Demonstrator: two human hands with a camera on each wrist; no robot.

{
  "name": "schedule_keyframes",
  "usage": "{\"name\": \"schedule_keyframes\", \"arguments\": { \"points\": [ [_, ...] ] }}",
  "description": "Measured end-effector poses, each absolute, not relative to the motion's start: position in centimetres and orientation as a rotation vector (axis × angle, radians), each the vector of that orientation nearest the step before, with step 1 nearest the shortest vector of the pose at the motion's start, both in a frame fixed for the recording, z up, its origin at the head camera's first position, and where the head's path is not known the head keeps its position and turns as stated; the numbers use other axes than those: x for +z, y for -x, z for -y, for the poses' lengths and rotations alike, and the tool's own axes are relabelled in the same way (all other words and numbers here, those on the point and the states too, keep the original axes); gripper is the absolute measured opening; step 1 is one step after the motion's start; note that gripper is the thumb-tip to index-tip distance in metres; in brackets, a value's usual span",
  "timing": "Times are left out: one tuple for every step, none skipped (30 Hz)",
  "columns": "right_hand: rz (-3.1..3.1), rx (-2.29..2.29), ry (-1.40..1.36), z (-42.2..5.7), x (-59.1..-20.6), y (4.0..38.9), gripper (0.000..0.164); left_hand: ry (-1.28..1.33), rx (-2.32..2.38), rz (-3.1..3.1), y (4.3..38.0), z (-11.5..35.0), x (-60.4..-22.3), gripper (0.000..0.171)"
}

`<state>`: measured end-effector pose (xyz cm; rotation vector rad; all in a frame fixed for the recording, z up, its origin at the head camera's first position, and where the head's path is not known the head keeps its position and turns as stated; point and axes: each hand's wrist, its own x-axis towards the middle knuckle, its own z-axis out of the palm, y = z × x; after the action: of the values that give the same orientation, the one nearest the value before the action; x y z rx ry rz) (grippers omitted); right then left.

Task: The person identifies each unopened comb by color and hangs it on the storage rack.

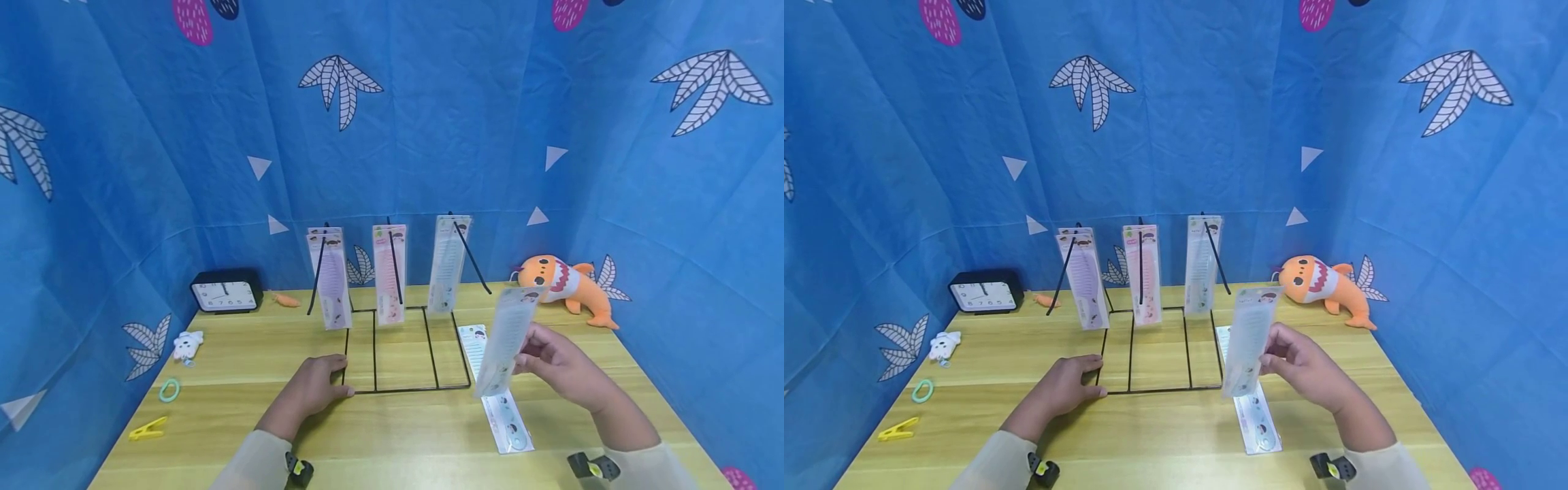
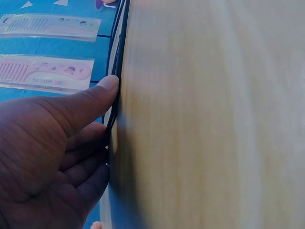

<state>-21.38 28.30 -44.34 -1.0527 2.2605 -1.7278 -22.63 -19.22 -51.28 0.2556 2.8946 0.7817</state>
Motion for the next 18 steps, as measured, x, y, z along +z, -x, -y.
{"name": "schedule_keyframes", "arguments": {
  "points": [
    [-2.258, -1.721, 1.051, -28.1, -44.3, 21.3, 0.041, -0.255, 0.783, -2.894, 22.6, 19.2, -51.3, 0.064],
    [-2.257, -1.713, 1.046, -27.9, -44.3, 21.3, 0.041, -0.256, 0.784, -2.893, 22.6, 19.2, -51.3, 0.064],
    [-2.256, -1.704, 1.039, -27.8, -44.3, 21.2, 0.04, -0.256, 0.785, -2.893, 22.7, 19.2, -51.3, 0.064],
    [-2.26, -1.693, 1.031, -27.6, -44.4, 21.1, 0.039, -0.256, 0.785, -2.892, 22.7, 19.3, -51.4, 0.064],
    [-2.264, -1.682, 1.024, -27.4, -44.4, 21.1, 0.037, -0.255, 0.785, -2.893, 22.7, 19.3, -51.4, 0.064],
    [-2.266, -1.674, 1.017, -27.2, -44.4, 21.1, 0.033, -0.255, 0.786, -2.892, 22.7, 19.3, -51.4, 0.064],
    [-2.269, -1.667, 1.011, -27.0, -44.4, 21.1, 0.03, -0.254, 0.787, -2.892, 22.7, 19.3, -51.4, 0.064],
    [-2.273, -1.661, 1.002, -26.9, -44.4, 21.1, 0.027, -0.254, 0.788, -2.892, 22.7, 19.3, -51.4, 0.064],
    [-2.278, -1.656, 0.993, -26.7, -44.5, 21.1, 0.025, -0.254, 0.79, -2.892, 22.7, 19.3, -51.4, 0.064],
    [-2.281, -1.655, 0.986, -26.6, -44.5, 21.1, 0.022, -0.253, 0.792, -2.891, 22.7, 19.3, -51.5, 0.064],
    [-2.282, -1.654, 0.981, -26.5, -44.6, 21.1, 0.019, -0.252, 0.794, -2.891, 22.7, 19.3, -51.4, 0.064],
    [-2.281, -1.655, 0.975, -26.4, -44.6, 21.1, 0.017, -0.251, 0.795, -2.89, 22.7, 19.3, -51.4, 0.064],
    [-2.278, -1.656, 0.969, -26.4, -44.7, 21.2, 0.016, -0.25, 0.797, -2.89, 22.7, 19.3, -51.4, 0.064],
    [-2.277, -1.655, 0.965, -26.3, -44.7, 21.2, 0.016, -0.249, 0.798, -2.889, 22.7, 19.3, -51.4, 0.064],
    [-2.278, -1.651, 0.962, -26.3, -44.7, 21.2, 0.015, -0.249, 0.798, -2.889, 22.7, 19.3, -51.4, 0.064],
    [-2.28, -1.648, 0.958, -26.2, -44.8, 21.3, 0.014, -0.249, 0.797, -2.889, 22.7, 19.3, -51.4, 0.065],
    [-2.284, -1.642, 0.954, -26.2, -44.8, 21.3, 0.014, -0.249, 0.796, -2.889, 22.7, 19.3, -51.4, 0.065],
    [-2.286, -1.639, 0.951, -26.2, -44.8, 21.3, 0.013, -0.249, 0.796, -2.889, 22.6, 19.3, -51.4, 0.065]
  ]
}}
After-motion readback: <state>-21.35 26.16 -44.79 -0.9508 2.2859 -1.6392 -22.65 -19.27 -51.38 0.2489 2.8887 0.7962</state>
